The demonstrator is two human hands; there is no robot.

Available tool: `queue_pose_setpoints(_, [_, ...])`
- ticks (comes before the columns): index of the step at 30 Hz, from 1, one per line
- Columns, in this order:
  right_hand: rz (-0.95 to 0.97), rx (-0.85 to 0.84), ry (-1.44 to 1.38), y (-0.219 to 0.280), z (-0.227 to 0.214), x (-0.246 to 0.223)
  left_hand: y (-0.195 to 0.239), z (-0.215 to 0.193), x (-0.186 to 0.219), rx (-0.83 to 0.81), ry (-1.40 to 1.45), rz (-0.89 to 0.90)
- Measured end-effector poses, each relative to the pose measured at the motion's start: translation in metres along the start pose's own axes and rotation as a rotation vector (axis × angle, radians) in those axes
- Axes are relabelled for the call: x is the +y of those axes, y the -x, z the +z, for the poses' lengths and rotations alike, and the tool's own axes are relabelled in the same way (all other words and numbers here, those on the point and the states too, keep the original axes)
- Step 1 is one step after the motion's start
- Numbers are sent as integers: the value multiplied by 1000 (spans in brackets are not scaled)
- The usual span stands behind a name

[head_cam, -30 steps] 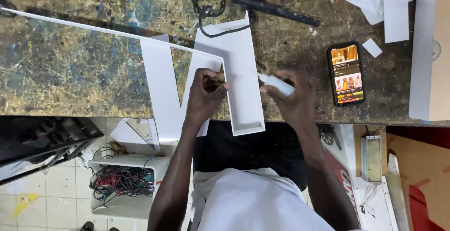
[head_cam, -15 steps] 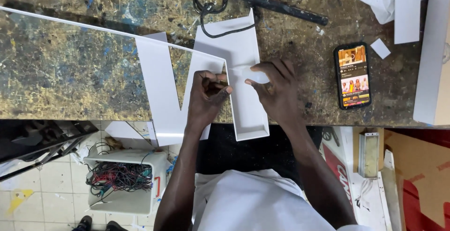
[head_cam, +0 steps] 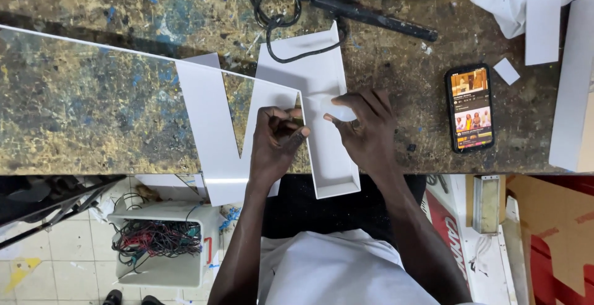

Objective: Assembling a 3D channel letter by gluing side strips to the face cutout.

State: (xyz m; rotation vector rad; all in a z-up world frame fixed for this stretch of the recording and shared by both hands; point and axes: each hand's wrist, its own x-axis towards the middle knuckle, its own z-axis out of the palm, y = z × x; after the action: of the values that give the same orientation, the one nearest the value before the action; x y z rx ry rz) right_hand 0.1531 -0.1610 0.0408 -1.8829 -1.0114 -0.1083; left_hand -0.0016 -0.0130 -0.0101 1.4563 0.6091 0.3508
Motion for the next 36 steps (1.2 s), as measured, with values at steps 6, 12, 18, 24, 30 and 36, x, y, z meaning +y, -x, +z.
queue_pose_setpoints(6, [10,11,-17,2,1,1,-1,-1,-11,2,37,13])
queue_pose_setpoints(12, [-8,-15,-11,5,-4,1,-1,-2,-8,-8,42,22])
queue_pose_setpoints(18, [-44,-50,-10,16,-15,-1,0,-3,-2,-19,43,44])
queue_pose_setpoints(24, [-17,-98,-49,36,-27,-9,0,-1,-4,-3,50,24])
queue_pose_setpoints(30, [-4,-134,-63,40,-42,-23,3,0,2,21,77,0])
queue_pose_setpoints(36, [-27,-139,-29,52,-46,-19,2,2,4,7,49,31])
